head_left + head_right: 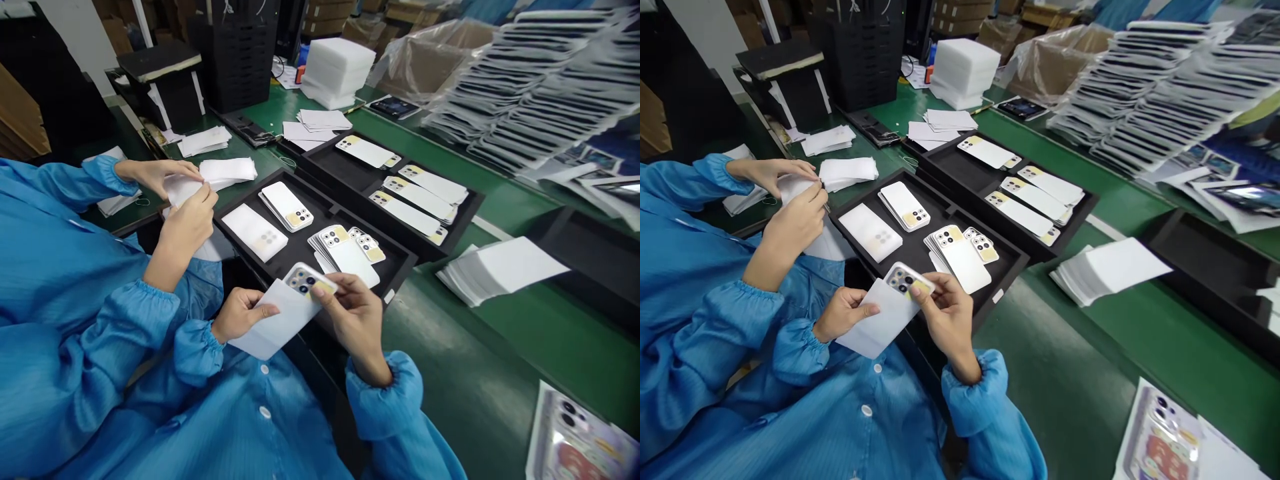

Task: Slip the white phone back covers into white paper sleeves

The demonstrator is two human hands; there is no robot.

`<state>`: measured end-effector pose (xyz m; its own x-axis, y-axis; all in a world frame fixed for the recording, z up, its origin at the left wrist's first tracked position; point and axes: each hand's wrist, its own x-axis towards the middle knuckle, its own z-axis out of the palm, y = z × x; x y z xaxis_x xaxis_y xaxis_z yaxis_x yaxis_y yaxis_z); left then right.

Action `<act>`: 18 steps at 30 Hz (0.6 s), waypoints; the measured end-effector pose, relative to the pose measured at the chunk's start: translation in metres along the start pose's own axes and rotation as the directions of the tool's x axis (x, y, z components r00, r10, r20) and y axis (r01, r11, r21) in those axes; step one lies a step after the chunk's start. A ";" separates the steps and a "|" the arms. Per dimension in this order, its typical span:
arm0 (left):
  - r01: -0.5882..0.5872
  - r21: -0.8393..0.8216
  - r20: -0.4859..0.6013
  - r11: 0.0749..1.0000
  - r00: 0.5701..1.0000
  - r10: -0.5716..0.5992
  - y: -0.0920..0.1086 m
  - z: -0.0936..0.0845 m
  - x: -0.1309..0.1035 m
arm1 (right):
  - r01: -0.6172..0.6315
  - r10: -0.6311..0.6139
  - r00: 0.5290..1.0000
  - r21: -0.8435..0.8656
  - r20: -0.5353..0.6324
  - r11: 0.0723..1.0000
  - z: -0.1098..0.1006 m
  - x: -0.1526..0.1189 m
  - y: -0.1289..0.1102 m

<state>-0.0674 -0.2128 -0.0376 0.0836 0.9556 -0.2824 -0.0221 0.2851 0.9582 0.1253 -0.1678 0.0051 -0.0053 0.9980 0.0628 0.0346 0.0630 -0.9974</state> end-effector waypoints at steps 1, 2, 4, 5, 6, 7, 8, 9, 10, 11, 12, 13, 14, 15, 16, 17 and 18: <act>0.001 0.005 0.005 1.000 1.000 -0.001 -0.003 0.000 0.001 | -0.039 0.040 0.997 -0.013 0.072 0.999 -0.001 -0.002 0.001; 0.003 0.007 0.008 1.000 1.000 -0.003 -0.005 -0.001 0.003 | -0.080 0.081 0.987 -0.012 0.140 0.997 -0.002 -0.003 0.001; 0.015 -0.002 0.010 1.000 1.000 -0.015 -0.007 -0.002 0.006 | -0.173 0.163 0.953 0.018 0.256 0.985 -0.003 -0.005 0.004; 0.017 -0.018 0.003 1.000 1.000 -0.017 -0.006 -0.004 0.008 | -0.214 0.194 0.936 0.038 0.294 0.976 -0.003 -0.006 0.006; 0.011 -0.042 -0.011 0.999 1.000 -0.012 -0.004 -0.006 0.010 | -0.243 0.215 0.926 0.055 0.311 0.969 -0.004 -0.006 0.009; -0.006 -0.072 -0.034 0.997 0.999 0.004 -0.001 -0.009 0.011 | -0.254 0.222 0.929 0.075 0.297 0.964 -0.004 -0.006 0.012; -0.037 -0.103 -0.067 0.994 0.997 0.030 0.002 -0.012 0.011 | -0.251 0.219 0.944 0.106 0.247 0.962 -0.005 -0.005 0.015; -0.085 -0.132 -0.110 0.988 0.991 0.071 0.004 -0.016 0.011 | -0.234 0.210 0.965 0.150 0.158 0.961 -0.007 -0.003 0.017; -0.150 -0.156 -0.159 0.976 0.979 0.125 0.006 -0.019 0.010 | -0.206 0.202 0.979 0.207 0.040 0.957 -0.008 -0.001 0.020; -0.227 -0.175 -0.206 0.958 0.960 0.190 0.006 -0.020 0.009 | -0.167 0.197 0.976 0.273 -0.089 0.948 -0.010 0.002 0.022; -0.303 -0.194 -0.243 0.933 0.936 0.254 0.005 -0.020 0.007 | -0.116 0.196 0.958 0.344 -0.207 0.932 -0.011 0.005 0.023; -0.370 -0.215 -0.269 0.904 0.912 0.310 0.004 -0.018 0.005 | -0.063 0.198 0.934 0.411 -0.296 0.910 -0.011 0.008 0.023; -0.412 -0.246 -0.269 0.878 0.899 0.346 0.003 -0.016 0.004 | -0.021 0.204 0.917 0.469 -0.343 0.883 -0.010 0.009 0.023; -0.425 -0.294 -0.264 0.856 0.897 0.355 0.005 -0.014 0.005 | 0.006 0.210 0.910 0.519 -0.357 0.855 -0.006 0.010 0.023; -0.396 -0.361 -0.249 0.844 0.913 0.322 0.010 -0.014 0.007 | 0.012 0.219 0.914 0.562 -0.342 0.827 -0.001 0.008 0.022; -0.339 -0.430 -0.228 0.837 0.938 0.262 0.019 -0.017 0.012 | -0.002 0.233 0.922 0.598 -0.309 0.801 0.007 0.004 0.022; -0.282 -0.493 -0.216 0.823 0.956 0.198 0.032 -0.025 0.019 | -0.034 0.254 0.931 0.629 -0.264 0.777 0.017 -0.001 0.022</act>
<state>-0.0912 -0.1841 -0.0134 -0.1398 0.9861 -0.0895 -0.5328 0.0012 0.8462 0.1094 -0.1676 -0.0172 0.2676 0.9455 -0.1855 -0.6013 0.0134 -0.7989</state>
